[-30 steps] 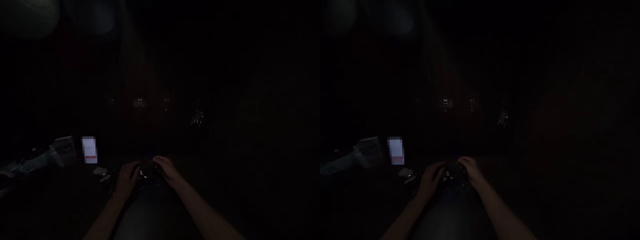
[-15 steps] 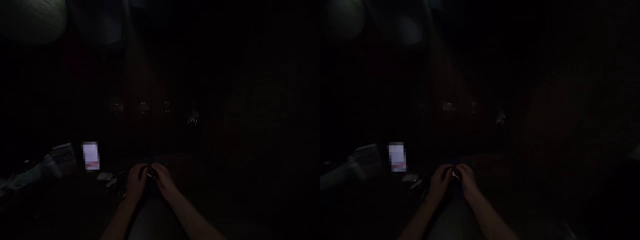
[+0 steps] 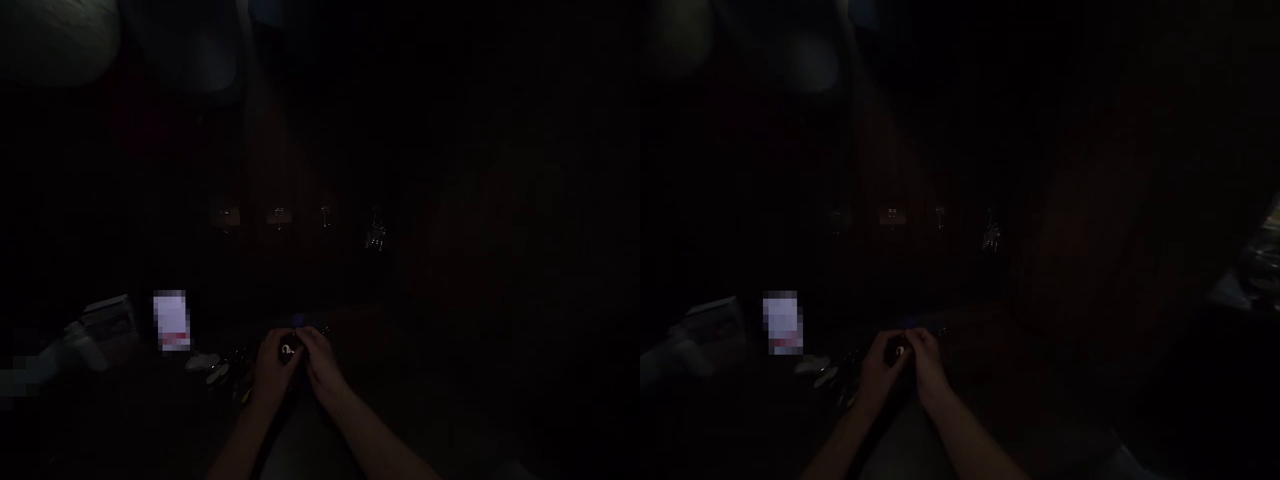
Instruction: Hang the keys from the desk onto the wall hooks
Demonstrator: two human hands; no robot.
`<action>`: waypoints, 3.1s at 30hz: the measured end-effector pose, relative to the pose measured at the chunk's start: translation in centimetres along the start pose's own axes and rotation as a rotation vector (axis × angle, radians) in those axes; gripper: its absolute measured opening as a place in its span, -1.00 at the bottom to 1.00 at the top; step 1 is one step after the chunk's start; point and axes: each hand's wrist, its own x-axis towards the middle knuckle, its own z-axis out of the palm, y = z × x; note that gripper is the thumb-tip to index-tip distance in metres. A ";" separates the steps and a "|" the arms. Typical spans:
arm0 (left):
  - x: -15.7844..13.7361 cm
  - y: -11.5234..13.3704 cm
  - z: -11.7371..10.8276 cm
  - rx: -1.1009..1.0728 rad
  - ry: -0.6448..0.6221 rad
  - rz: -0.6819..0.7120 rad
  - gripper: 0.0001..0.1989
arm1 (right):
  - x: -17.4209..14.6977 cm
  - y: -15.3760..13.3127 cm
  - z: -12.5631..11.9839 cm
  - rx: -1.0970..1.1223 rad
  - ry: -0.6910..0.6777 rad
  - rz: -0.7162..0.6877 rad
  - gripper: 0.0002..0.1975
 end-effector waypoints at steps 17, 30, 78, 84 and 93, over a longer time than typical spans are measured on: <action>0.2 0.7 -0.7 -0.035 -0.010 -0.138 -0.79 | 1.1 -2.2 -2.0 -0.465 -0.157 -0.222 -0.91; 0.4 -0.2 -0.6 0.028 -0.016 -0.174 -0.74 | 8.6 -13.4 -1.1 -0.350 0.006 -0.545 -0.81; -0.2 -2.4 0.5 0.265 -0.176 -0.098 -0.74 | 9.2 -3.6 -11.6 -1.385 -0.371 -0.466 -0.89; -0.2 -2.2 0.5 0.269 -0.172 -0.089 -0.74 | 9.2 -4.1 -10.9 -1.145 -0.299 -0.344 -0.85; 0.0 -0.6 0.9 0.202 -0.169 -0.055 -0.74 | 7.0 -4.5 -7.7 -0.850 -0.335 -0.135 -0.80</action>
